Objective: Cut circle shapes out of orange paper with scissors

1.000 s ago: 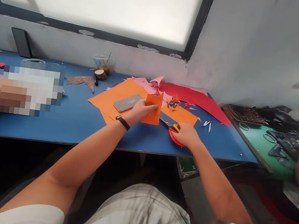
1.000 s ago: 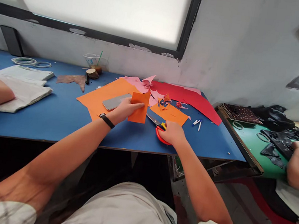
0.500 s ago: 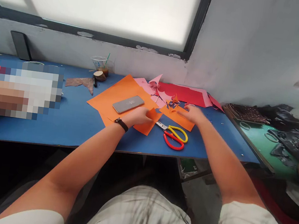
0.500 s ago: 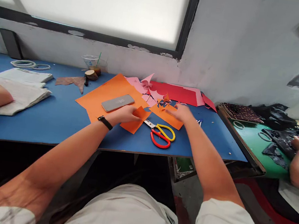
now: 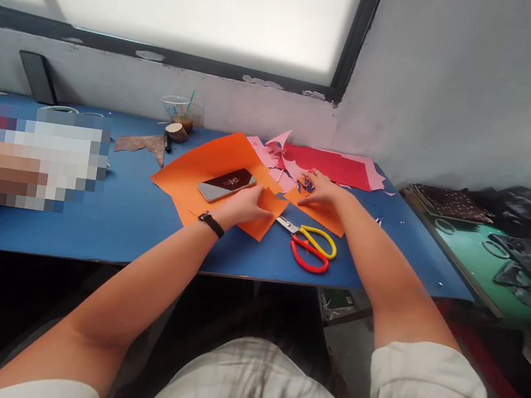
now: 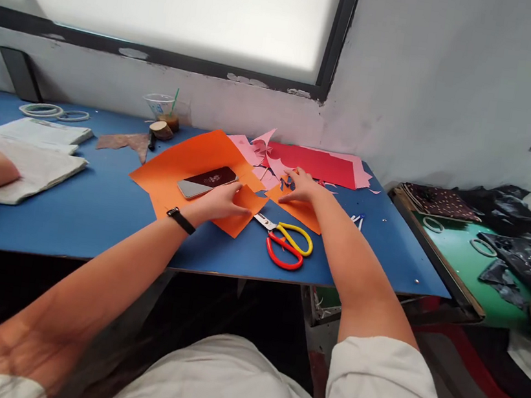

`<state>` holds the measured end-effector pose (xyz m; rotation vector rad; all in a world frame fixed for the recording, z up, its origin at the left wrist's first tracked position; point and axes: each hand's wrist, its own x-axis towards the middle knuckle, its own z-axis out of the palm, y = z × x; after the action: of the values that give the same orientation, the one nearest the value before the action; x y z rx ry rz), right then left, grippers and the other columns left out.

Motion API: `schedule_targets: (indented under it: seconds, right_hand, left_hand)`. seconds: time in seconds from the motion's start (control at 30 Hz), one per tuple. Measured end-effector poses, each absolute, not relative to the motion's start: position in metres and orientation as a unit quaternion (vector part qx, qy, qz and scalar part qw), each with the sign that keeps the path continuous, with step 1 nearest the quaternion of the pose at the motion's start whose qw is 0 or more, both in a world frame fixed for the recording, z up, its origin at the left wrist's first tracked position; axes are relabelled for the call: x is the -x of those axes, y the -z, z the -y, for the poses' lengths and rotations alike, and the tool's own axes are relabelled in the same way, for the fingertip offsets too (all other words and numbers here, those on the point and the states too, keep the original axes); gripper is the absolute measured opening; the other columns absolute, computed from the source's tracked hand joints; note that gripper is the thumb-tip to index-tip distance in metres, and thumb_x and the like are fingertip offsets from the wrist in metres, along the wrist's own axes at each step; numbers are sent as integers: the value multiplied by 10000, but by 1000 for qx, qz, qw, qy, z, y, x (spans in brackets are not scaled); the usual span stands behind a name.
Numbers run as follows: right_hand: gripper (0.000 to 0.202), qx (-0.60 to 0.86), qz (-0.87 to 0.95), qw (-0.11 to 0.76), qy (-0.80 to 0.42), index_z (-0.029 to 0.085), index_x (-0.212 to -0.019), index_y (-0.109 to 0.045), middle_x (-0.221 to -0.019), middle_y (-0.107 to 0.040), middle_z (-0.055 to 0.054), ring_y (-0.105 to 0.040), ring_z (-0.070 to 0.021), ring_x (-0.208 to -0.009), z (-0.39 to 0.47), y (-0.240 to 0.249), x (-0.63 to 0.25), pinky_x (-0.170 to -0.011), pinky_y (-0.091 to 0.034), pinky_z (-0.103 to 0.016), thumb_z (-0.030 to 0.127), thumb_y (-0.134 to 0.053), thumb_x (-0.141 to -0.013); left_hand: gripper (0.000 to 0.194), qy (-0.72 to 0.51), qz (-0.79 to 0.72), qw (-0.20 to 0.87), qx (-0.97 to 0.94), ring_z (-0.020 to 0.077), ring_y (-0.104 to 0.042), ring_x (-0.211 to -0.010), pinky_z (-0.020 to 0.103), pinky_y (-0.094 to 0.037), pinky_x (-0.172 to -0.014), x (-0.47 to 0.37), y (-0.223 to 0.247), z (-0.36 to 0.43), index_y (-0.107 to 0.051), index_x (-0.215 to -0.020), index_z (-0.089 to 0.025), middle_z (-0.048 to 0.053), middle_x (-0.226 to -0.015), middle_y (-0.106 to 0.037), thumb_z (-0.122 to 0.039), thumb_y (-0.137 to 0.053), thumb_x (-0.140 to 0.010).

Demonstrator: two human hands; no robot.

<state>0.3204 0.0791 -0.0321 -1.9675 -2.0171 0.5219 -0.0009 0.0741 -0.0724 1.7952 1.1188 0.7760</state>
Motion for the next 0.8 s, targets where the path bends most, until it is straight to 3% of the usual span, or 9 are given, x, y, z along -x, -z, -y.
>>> schedule_targets:
  seconds: [0.07,0.13,0.23,0.33,0.4,0.53,0.63,0.7,0.8]
  right_hand:
    - [1109,678,700,135,-177,166,-1972,-578,-2063,-480,-292,-492,-416,-1825,-82,35,-321,-1508,-415,-572,263,-1140,-1020]
    - [901,675,704,141,-167,139,-1885,-667,-1962,-583,-278,-546,-399,-1748,-83,39,-323,-1480,-445,-545,305,-1071,-1097]
    - [474,673,707,163,-146,140,-1586,-844,-1811,-681,-242,-637,-373,-1602,-86,46,-325,-1425,-509,-505,301,-972,-1159]
    - [197,671,704,192,-130,198,-1262,-882,-1673,-742,-195,-711,-362,-1466,-87,52,-328,-1357,-577,-465,240,-982,-1098]
    - [216,664,705,214,-127,231,-1207,-871,-1689,-747,-169,-741,-360,-1453,-86,52,-334,-1342,-605,-446,238,-1020,-1049]
    - [452,658,700,252,-115,235,-1416,-867,-1773,-765,-171,-750,-353,-1553,-79,44,-353,-1372,-600,-401,258,-1075,-1016]
    - [401,694,660,274,-83,173,-1549,-813,-1779,-774,-247,-767,-349,-1539,-71,37,-371,-1314,-617,-405,369,-896,-1209]
    - [350,727,627,272,-68,132,-1509,-816,-1682,-830,-295,-799,-359,-1450,-67,34,-381,-1240,-632,-438,405,-714,-1315]
    - [312,762,596,243,-69,120,-1369,-852,-1488,-917,-294,-813,-362,-1331,-63,31,-386,-1153,-622,-450,379,-683,-1322]
  left_hand:
    - [360,-278,-469,390,-742,364,-817,-1366,582,-703,-1237,0,71,-75,-868,-1320,-198,128,-1450,-862,-398,-1054,-1085]
    - [391,-249,-481,361,-759,362,-821,-1446,613,-722,-1270,-1,70,-75,-852,-1507,-215,147,-1612,-831,-444,-945,-1203]
    - [451,-213,-492,336,-775,371,-833,-1461,619,-748,-1261,-3,68,-75,-835,-1595,-225,163,-1669,-817,-466,-927,-1225]
    - [480,-187,-501,317,-783,378,-827,-1494,626,-750,-1269,-2,65,-76,-819,-1639,-236,170,-1716,-797,-461,-924,-1229]
    - [488,-174,-506,307,-787,379,-828,-1491,623,-754,-1264,-1,63,-77,-815,-1649,-237,170,-1724,-793,-464,-921,-1231]
    - [468,-155,-513,293,-792,366,-844,-1444,601,-769,-1230,1,63,-78,-824,-1625,-230,164,-1685,-811,-473,-914,-1235]
    - [465,-148,-517,289,-792,366,-842,-1448,601,-767,-1234,0,61,-77,-823,-1627,-234,165,-1691,-808,-472,-911,-1238]
    - [473,-145,-519,291,-791,367,-845,-1440,598,-771,-1226,0,58,-75,-820,-1632,-230,163,-1685,-811,-472,-913,-1236]
    - [468,-140,-523,295,-787,350,-862,-1386,575,-787,-1184,-1,55,-73,-819,-1626,-223,159,-1644,-827,-471,-911,-1240]
